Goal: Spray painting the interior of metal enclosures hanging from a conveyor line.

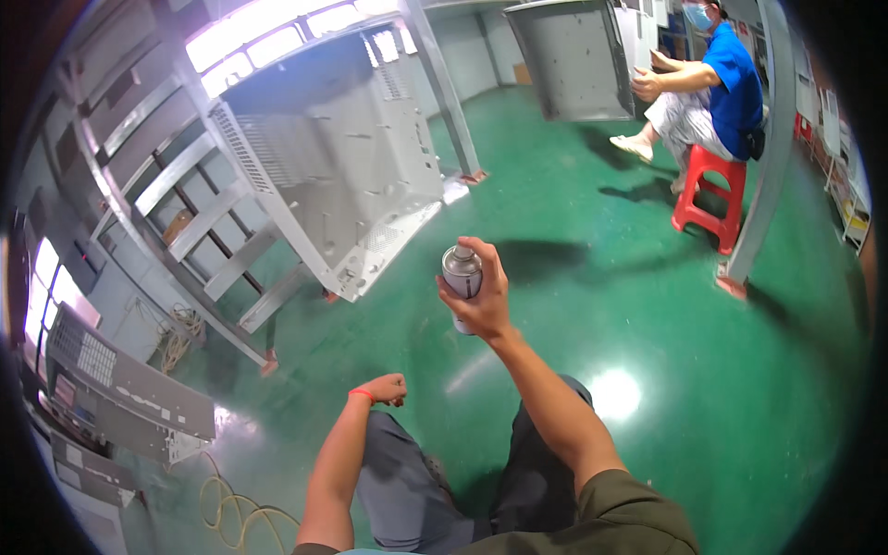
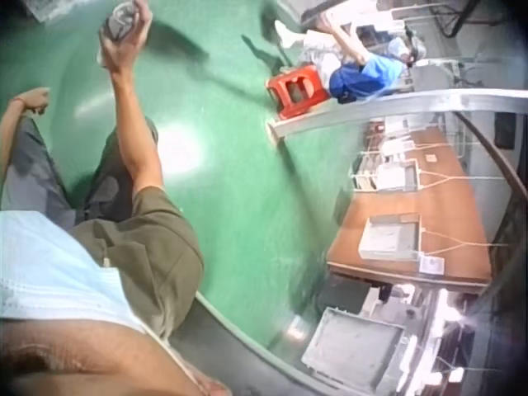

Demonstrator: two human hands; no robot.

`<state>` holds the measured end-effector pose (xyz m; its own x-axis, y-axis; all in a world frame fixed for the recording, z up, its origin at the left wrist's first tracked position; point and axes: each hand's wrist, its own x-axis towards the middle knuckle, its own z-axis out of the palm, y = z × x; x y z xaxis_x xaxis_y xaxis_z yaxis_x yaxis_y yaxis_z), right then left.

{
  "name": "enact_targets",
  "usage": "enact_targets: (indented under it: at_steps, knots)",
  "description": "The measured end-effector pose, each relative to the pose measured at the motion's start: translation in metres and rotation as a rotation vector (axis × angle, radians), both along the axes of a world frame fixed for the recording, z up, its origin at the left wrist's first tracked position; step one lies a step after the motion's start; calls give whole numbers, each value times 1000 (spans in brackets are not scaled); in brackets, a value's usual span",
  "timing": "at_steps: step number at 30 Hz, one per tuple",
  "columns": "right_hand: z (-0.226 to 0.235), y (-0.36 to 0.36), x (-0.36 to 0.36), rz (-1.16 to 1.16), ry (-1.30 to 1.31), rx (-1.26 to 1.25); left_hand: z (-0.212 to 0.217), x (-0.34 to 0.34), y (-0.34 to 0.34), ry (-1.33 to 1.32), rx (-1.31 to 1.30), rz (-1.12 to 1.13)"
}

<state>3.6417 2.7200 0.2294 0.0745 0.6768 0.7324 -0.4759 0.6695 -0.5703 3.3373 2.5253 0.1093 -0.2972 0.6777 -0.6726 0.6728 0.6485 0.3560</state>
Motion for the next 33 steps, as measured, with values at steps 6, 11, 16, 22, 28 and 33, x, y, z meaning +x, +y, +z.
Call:
enact_targets:
  at_steps: [6,11,16,22,28,33]
  knots:
    - [123,70,-12,-249,4,402,-7,7,21,-6,-40,5]
    - [198,103,-28,-308,-136,599,-13,4,22,1,-15,31]
    - [223,119,-29,-374,-247,612,-15,2,19,12,29,68]
    - [220,126,-26,-453,-161,566,-22,3,24,-6,107,103]
    - [224,132,-26,-462,-190,543,-34,1,35,-9,121,88]
    - [195,130,-17,-450,63,420,-35,0,36,-13,212,111]
